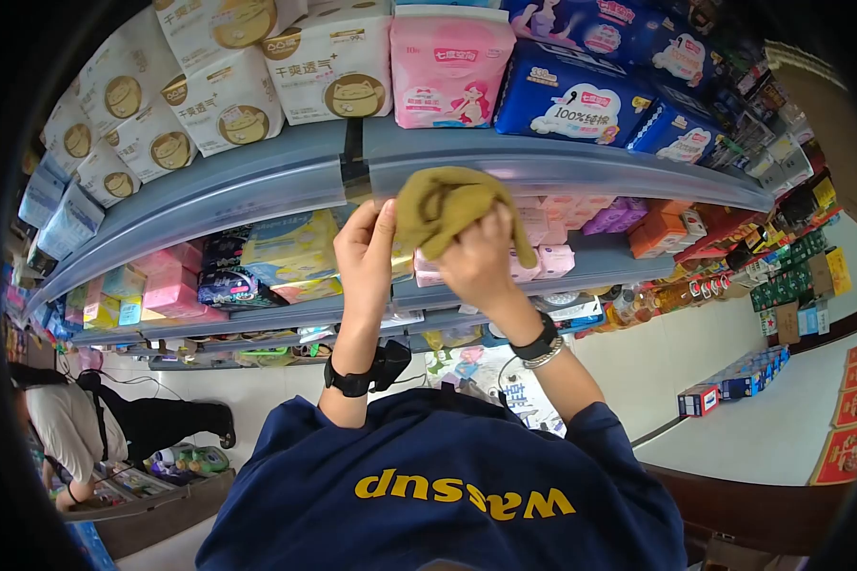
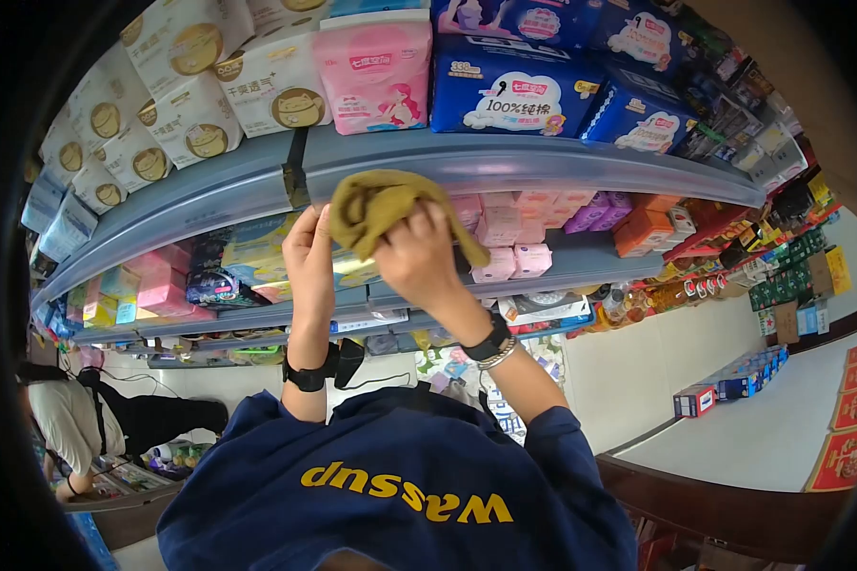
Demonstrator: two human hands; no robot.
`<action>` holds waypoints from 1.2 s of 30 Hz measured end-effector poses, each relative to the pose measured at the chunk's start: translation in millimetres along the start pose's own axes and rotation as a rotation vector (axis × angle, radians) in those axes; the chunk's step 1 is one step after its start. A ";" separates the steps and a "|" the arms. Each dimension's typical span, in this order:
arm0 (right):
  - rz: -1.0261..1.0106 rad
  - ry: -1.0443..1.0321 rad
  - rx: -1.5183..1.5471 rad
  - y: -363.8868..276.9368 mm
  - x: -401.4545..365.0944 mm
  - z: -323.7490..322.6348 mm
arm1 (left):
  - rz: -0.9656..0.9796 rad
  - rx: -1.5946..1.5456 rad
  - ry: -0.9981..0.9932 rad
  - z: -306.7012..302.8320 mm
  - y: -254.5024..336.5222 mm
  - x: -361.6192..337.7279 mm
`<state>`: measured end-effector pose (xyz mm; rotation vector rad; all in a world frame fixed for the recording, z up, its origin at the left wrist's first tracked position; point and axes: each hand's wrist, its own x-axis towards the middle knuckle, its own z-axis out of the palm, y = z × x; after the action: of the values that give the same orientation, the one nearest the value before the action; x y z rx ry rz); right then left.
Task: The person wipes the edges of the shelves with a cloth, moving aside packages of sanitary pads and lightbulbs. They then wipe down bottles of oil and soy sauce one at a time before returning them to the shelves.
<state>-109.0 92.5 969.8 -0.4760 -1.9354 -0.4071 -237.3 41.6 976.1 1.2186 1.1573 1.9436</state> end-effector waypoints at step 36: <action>1.180 -0.017 0.242 -9.3 -198.7 8.0 | -0.497 0.836 -0.478 -85.5 -182.7 -111.1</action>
<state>-46.9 59.9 783.5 -1.3159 -1.3764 0.5824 -264.3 6.1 750.2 1.4768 1.8366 0.7312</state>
